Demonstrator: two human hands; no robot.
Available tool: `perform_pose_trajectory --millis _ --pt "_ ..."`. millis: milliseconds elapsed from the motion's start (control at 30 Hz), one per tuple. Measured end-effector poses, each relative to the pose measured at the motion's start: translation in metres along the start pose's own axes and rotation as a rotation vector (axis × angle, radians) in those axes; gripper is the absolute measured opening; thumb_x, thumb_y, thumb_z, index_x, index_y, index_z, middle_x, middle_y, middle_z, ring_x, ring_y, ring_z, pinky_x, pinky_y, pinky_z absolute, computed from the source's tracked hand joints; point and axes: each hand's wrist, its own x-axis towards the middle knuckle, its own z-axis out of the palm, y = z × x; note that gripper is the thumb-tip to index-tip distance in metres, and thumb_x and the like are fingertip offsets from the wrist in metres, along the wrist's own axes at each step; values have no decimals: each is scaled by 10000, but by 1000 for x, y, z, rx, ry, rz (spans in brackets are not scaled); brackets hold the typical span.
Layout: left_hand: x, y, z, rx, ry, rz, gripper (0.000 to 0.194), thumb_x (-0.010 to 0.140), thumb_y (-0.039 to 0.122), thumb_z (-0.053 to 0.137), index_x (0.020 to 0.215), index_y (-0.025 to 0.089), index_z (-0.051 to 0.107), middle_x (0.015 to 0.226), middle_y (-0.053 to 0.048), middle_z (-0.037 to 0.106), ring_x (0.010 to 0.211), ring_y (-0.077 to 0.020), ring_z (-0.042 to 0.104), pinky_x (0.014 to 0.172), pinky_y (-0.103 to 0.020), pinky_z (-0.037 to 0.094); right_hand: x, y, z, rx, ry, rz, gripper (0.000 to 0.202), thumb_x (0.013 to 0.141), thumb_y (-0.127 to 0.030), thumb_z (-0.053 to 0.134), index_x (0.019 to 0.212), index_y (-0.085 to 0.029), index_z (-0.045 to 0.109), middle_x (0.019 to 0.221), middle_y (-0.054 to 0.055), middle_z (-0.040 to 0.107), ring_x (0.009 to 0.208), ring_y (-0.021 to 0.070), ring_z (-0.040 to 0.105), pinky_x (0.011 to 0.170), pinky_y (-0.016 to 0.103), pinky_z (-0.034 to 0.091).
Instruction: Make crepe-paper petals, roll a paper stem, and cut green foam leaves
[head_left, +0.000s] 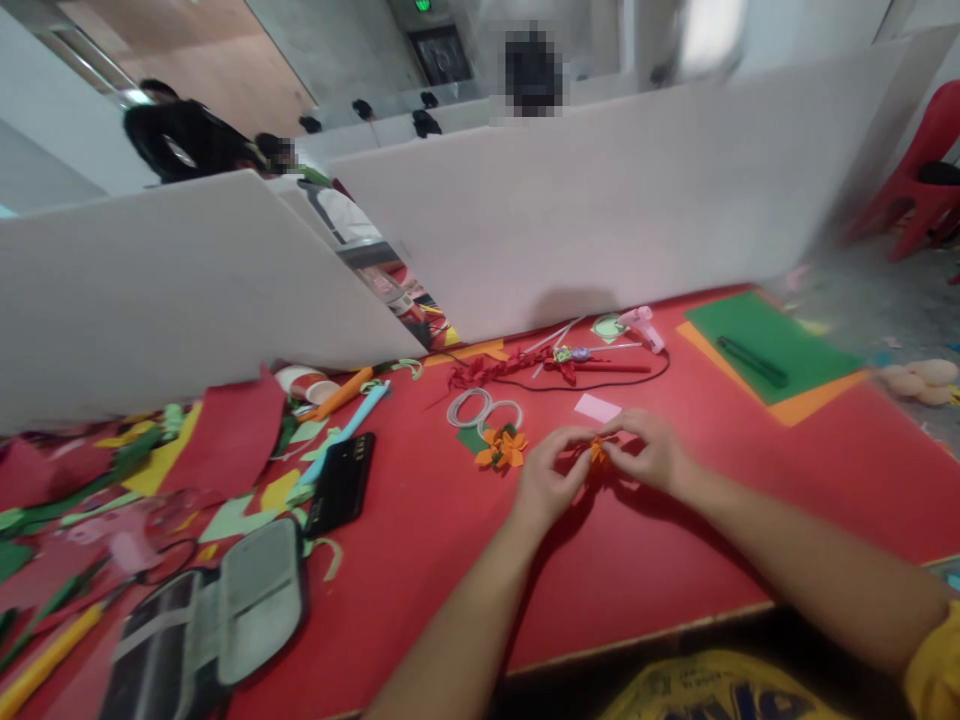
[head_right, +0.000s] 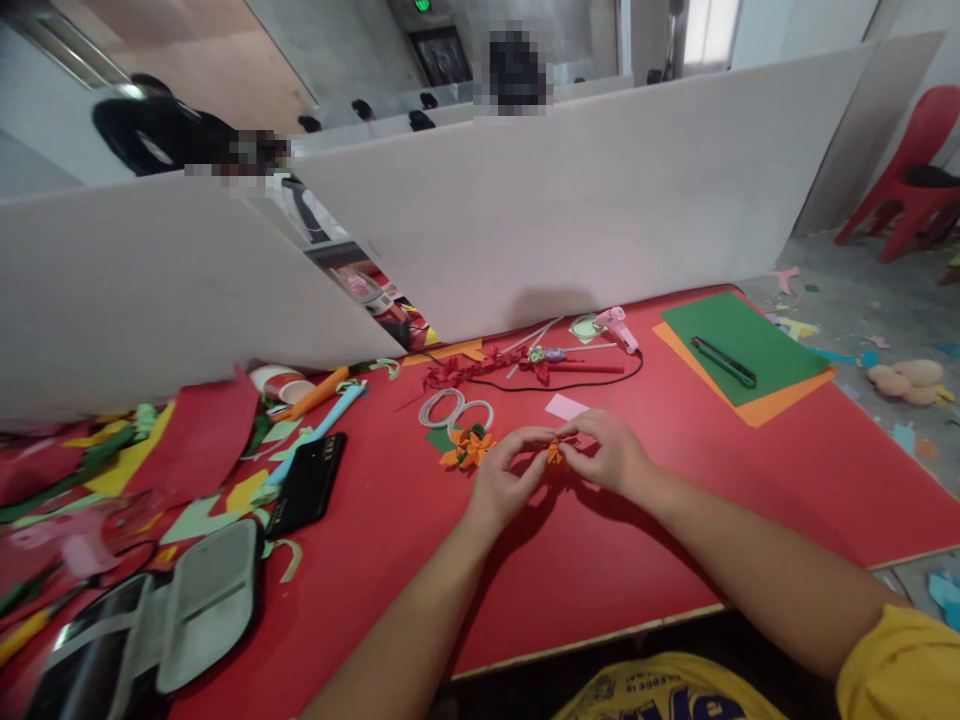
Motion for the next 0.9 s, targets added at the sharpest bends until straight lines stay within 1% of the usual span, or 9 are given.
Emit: perform_pose_trajectory --millis 67,200,300,367,500,567,667,767,900 --pt "0 -2 2 -40 23 -12 233 964 220 652 1162 230 775 1185 -98 795 1086 -243 755 985 -377 597 0 1 1 -10 18 -33 128 929 -269 696 995 -234 799 931 85 795 874 236 730 862 386 573" --pt "-1 -1 -1 -85 22 7 294 972 229 634 1224 228 785 1196 -95 807 1086 -239 768 958 -364 620 -1 4 4 -24 70 -110 119 955 -253 698 1010 -236 803 909 64 800 852 216 735 841 364 580" --pt "-1 -1 0 -39 71 33 253 977 270 674 1180 225 817 1169 -91 825 1055 -233 785 937 -355 635 -2 6 6 -33 120 -184 113 962 -227 702 1018 -230 799 904 55 805 838 204 737 824 350 584" --pt "0 -3 1 3 103 35 220 966 295 718 1137 225 837 1133 -85 838 1025 -231 795 942 -362 636 -1 5 6 -44 130 -201 109 968 -220 701 1017 -234 797 891 48 806 823 200 734 820 350 584" --pt "-1 -7 4 28 146 14 184 939 307 764 1082 225 844 1077 -81 846 988 -232 802 936 -374 639 0 2 6 -63 121 -182 83 970 -230 704 982 -239 786 874 44 794 812 202 728 809 350 576" --pt "0 -8 5 10 147 4 162 934 301 763 1054 219 833 1057 -81 841 969 -226 800 918 -367 642 0 2 6 -67 115 -172 60 959 -228 711 943 -232 768 859 41 779 806 200 717 801 344 564" --pt "1 -6 4 12 111 22 107 932 280 740 981 206 798 997 -74 818 923 -209 781 869 -339 634 -1 4 6 -65 89 -157 49 937 -215 710 893 -219 732 839 39 751 799 199 695 790 335 544" --pt "3 -4 1 76 71 54 78 929 266 714 908 205 758 929 -60 785 877 -197 747 812 -310 601 -2 6 5 -35 13 -106 39 899 -194 706 868 -217 701 853 39 732 816 200 684 787 327 533" --pt "3 0 -4 152 1 36 63 921 254 700 893 209 735 908 -49 767 847 -190 717 790 -303 566 -1 6 4 33 -79 -15 62 844 -163 701 840 -215 668 852 31 709 803 188 667 759 304 520"
